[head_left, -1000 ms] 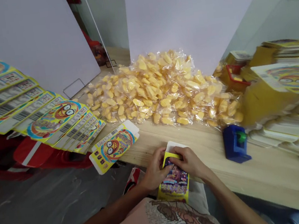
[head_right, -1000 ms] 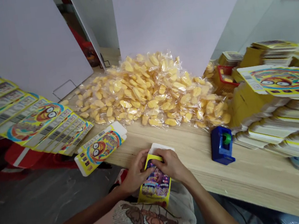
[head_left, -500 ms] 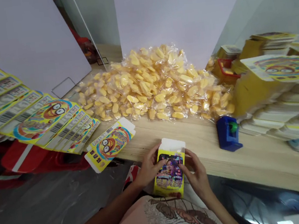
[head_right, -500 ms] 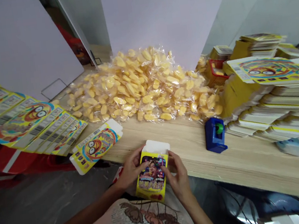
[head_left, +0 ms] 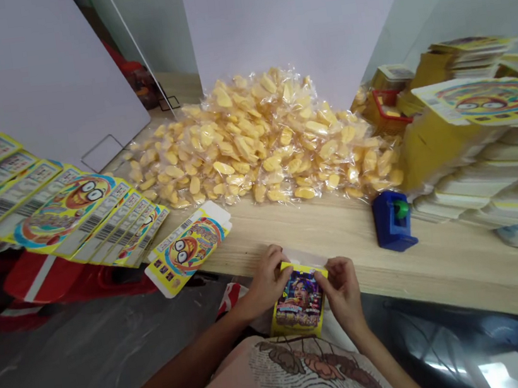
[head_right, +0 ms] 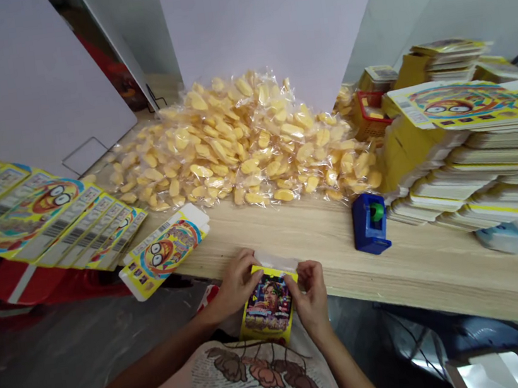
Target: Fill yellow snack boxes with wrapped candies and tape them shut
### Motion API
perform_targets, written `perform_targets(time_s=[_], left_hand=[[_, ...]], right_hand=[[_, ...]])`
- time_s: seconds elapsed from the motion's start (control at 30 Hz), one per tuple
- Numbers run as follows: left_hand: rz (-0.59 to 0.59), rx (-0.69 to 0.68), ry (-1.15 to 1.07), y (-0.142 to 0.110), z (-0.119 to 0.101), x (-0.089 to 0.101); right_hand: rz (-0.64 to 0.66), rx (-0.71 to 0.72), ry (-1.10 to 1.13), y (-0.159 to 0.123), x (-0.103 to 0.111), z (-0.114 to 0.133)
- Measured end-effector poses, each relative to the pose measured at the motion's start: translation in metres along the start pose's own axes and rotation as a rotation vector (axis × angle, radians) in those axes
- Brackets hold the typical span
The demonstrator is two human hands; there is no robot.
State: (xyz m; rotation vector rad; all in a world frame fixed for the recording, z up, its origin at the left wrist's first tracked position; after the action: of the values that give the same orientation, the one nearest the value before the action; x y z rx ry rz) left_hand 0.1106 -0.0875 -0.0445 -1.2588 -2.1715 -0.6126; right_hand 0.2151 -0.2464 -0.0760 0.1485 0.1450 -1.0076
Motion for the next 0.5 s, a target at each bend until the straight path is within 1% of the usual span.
perform_targets(time_s=[0.03,0.1,0.17,0.23,0.27,0.4,0.5], left_hand=[[-0.002,0.037,-0.067,0.001,0.002,0.001],[0.025,0.076,-0.144,0.002,0.004,0.005],[0.094,0.011,-0.114,0.004,0.004,0.009],[0.152,-0.069,-0.069,0.008,0.003,0.014],[0.170,-0.084,-0.074,0.009,0.003,0.016],[0.185,-0.015,-0.169,0.018,0.008,0.019],[0.244,0.066,-0.296,0.025,0.013,0.019]], right_hand=[[0.017,-0.009,0.005,0.001,0.000,0.002],[0.135,-0.019,-0.013,0.003,-0.002,0.006],[0.235,-0.026,-0.019,0.005,-0.002,0.010],[0.246,-0.051,0.014,0.008,0.000,0.011],[0.244,-0.074,0.033,0.010,0.001,0.011],[0.279,-0.127,0.014,0.016,0.001,0.014],[0.288,-0.181,-0.042,0.024,-0.002,0.022]])
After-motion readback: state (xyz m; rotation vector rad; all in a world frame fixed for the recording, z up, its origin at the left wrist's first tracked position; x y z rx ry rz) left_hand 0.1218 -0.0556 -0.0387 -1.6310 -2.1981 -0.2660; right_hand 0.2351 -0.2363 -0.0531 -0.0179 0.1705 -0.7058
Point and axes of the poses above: each hand's wrist, its own y-axis towards the middle knuckle, its own x-axis out of the back of the hand, z = x × y, the point moved 3 cm from there along y, towards the middle knuckle, and after that the axes turned 15 degrees about y, right-handed, at the moved point
